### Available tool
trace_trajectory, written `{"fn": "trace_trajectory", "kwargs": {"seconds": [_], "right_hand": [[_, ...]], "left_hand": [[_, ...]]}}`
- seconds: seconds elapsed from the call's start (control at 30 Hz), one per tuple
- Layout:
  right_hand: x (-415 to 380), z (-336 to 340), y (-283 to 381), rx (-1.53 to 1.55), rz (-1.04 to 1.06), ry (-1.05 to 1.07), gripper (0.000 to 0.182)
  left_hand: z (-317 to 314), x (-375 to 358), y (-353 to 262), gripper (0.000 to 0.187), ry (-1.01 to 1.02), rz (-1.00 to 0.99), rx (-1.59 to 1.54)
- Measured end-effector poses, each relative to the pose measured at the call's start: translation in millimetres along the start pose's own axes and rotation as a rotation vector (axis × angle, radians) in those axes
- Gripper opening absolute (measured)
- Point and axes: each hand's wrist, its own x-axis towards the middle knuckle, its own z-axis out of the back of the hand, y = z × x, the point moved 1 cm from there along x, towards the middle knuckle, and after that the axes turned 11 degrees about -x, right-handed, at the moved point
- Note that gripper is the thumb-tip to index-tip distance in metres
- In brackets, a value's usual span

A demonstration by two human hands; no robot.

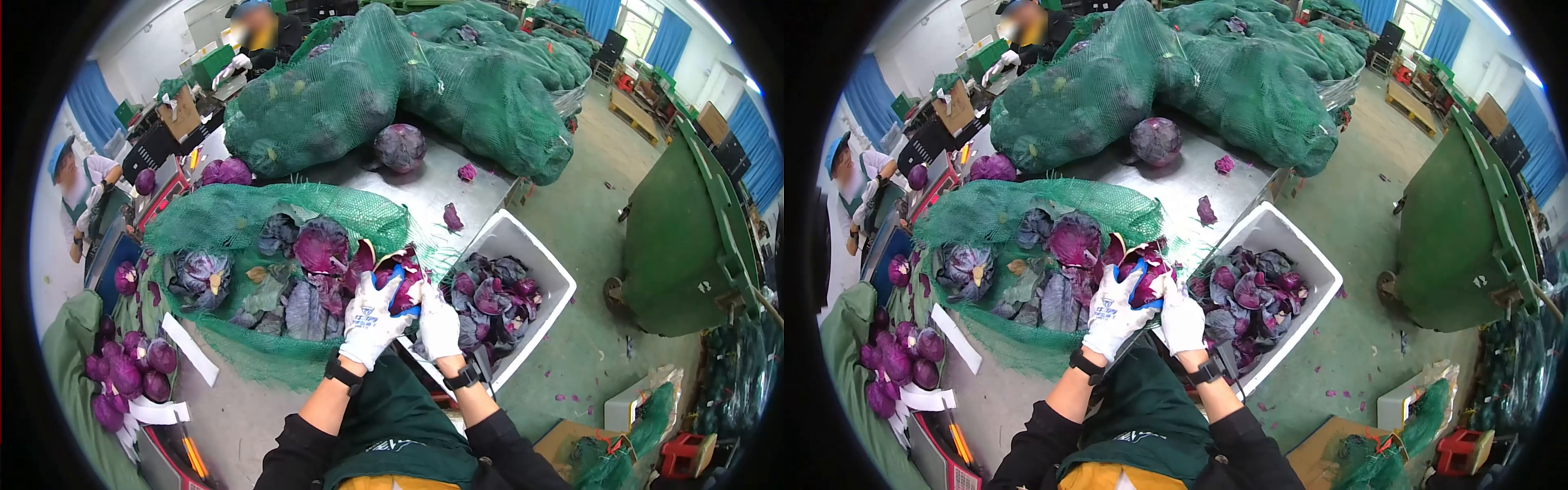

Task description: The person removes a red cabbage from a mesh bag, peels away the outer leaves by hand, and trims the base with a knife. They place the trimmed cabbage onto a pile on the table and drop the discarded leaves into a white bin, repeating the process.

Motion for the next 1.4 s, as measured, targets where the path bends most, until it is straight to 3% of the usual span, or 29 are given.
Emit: {"fn": "trace_trajectory", "kwargs": {"seconds": [0.07, 0.1, 0.13, 0.2, 0.23, 0.33, 0.4, 0.43, 0.47, 0.53, 0.57, 0.6, 0.67, 0.73, 0.8, 0.87, 0.9, 0.93, 1.0, 1.03, 1.07, 1.13, 1.17, 1.2, 1.27, 1.33, 1.37, 1.4], "right_hand": [[13.1, 3.8, 2.4, -0.329, 0.125, -0.168, 0.032], [22.5, 6.6, 1.5, -0.159, 0.039, -0.144, 0.033], [29.7, 4.5, 0.3, 0.074, -0.140, -0.201, 0.055], [35.5, 28.8, 13.9, 0.392, -0.315, -0.007, 0.061], [47.0, 23.4, 0.1, 0.513, -0.415, -0.034, 0.065], [60.9, 7.1, -58.5, 0.509, -0.509, 0.030, 0.069], [59.3, 13.0, -69.3, 0.410, -0.469, 0.007, 0.067], [57.8, 17.2, -74.9, 0.119, -0.437, -0.129, 0.065], [59.9, 27.0, -74.9, -0.054, -0.491, -0.080, 0.066], [44.9, 40.5, -39.2, 0.088, -0.309, -0.156, 0.069], [33.9, 48.4, -11.0, 0.268, -0.237, -0.097, 0.070], [32.3, 48.4, -1.9, 0.191, -0.147, 0.093, 0.067], [32.4, 32.3, 10.0, 0.316, -0.124, 0.289, 0.045], [31.1, 42.5, 21.2, 0.343, -0.163, 0.337, 0.042], [31.8, 36.5, 22.3, 0.370, -0.203, 0.402, 0.041], [35.3, 14.8, 1.3, 0.015, 0.019, 0.241, 0.047], [32.5, 28.2, 16.6, 0.022, 0.021, 0.191, 0.044], [29.1, 44.9, 27.6, 0.153, -0.257, 0.338, 0.040], [42.9, 11.7, -27.8, -0.035, -0.107, 0.120, 0.037], [41.4, 3.8, -52.8, 0.093, -0.087, 0.059, 0.033], [43.1, -6.9, -80.6, -0.016, 0.044, -0.033, 0.031], [36.7, 12.2, -68.5, 0.066, -0.309, 0.069, 0.033], [23.9, 30.9, -36.3, 0.447, -0.404, 0.095, 0.027], [20.7, 32.7, -20.3, 0.346, -0.330, 0.151, 0.038], [5.2, 11.8, -1.0, 0.418, -0.202, 0.135, 0.042], [-6.3, 21.5, 40.6, 0.475, -0.320, 0.212, 0.048], [-5.0, 18.3, 40.3, 0.684, -0.406, 0.311, 0.050], [-3.1, 13.3, 37.0, 0.683, -0.403, 0.312, 0.050]], "left_hand": [[-1.7, 0.8, -3.3, 0.084, -0.002, 0.026, -0.005], [-1.0, -1.9, -6.4, 0.082, -0.030, 0.021, 0.009], [0.5, -0.6, -4.7, 0.082, -0.035, 0.021, 0.009], [5.9, -4.0, 7.2, 0.080, -0.091, 0.047, -0.187], [5.7, -4.2, 21.8, 0.078, -0.113, 0.015, -0.285], [7.7, -8.4, 62.8, 0.080, -0.084, -0.021, -0.530], [3.4, -9.3, 80.8, 0.080, -0.077, -0.007, -0.607], [-0.7, -9.0, 87.4, 0.079, -0.079, -0.008, -0.626], [-1.0, -5.3, 88.1, 0.079, -0.083, -0.016, -0.646], [14.4, -4.4, 69.3, 0.081, -0.012, -0.015, -0.655], [16.0, -3.3, 61.3, 0.080, 0.020, -0.016, -0.571], [14.9, -2.0, 56.5, 0.079, 0.054, -0.022, -0.486], [10.9, 4.3, 57.2, 0.079, 0.076, -0.048, -0.573], [20.9, 13.8, 51.2, 0.076, 0.168, 0.022, -0.520], [11.5, 21.3, 44.7, 0.070, 0.064, 0.074, -0.481], [-3.4, 20.0, 26.7, 0.064, -0.022, 0.165, -0.417], [-4.2, 21.8, 21.2, 0.063, -0.056, 0.138, -0.217], [-6.5, 23.3, 24.1, 0.063, -0.048, 0.137, -0.220], [-8.4, 26.3, 39.9, 0.062, -0.054, 0.060, -0.352], [-7.5, 23.5, 48.5, 0.059, -0.082, 0.008, -0.409], [-15.3, 23.8, 64.0, 0.059, -0.086, 0.004, -0.680], [-24.7, 24.9, 80.0, 0.057, -0.154, 0.073, -0.790], [-20.9, 25.1, 76.4, 0.057, -0.154, 0.079, -0.787], [-14.9, 24.8, 66.5, 0.058, -0.149, 0.076, -0.762], [-16.6, 22.7, 49.7, 0.059, -0.136, 0.065, -0.740], [-21.5, 19.7, 38.3, 0.062, -0.221, 0.101, -0.233], [-22.2, 20.1, 38.8, 0.065, -0.240, 0.150, -0.296], [-21.0, 20.7, 39.7, 0.065, -0.243, 0.150, -0.295]]}}
